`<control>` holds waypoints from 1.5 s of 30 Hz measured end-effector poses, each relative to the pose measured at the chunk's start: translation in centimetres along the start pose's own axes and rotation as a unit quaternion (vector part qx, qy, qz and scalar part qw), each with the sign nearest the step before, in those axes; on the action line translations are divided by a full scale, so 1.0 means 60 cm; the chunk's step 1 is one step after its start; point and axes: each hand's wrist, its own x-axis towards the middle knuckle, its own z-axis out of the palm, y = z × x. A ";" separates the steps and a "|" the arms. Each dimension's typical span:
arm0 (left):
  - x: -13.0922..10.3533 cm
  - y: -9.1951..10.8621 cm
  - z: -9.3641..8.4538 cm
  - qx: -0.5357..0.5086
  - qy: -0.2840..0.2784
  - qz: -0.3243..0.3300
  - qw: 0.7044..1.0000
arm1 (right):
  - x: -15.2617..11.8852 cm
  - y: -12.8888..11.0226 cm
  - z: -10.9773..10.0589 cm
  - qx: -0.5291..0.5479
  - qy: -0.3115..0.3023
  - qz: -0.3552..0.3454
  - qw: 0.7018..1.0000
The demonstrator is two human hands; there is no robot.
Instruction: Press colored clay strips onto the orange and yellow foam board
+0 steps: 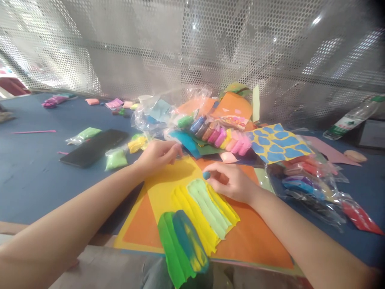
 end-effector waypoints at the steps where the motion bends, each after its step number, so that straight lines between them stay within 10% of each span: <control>1: 0.000 -0.001 0.000 0.000 -0.001 0.002 1.000 | 0.000 0.000 0.000 -0.005 -0.004 0.001 1.000; 45: 0.006 -0.012 0.006 0.026 -0.044 -0.007 0.999 | -0.003 0.007 -0.004 -0.119 -0.035 -0.087 0.988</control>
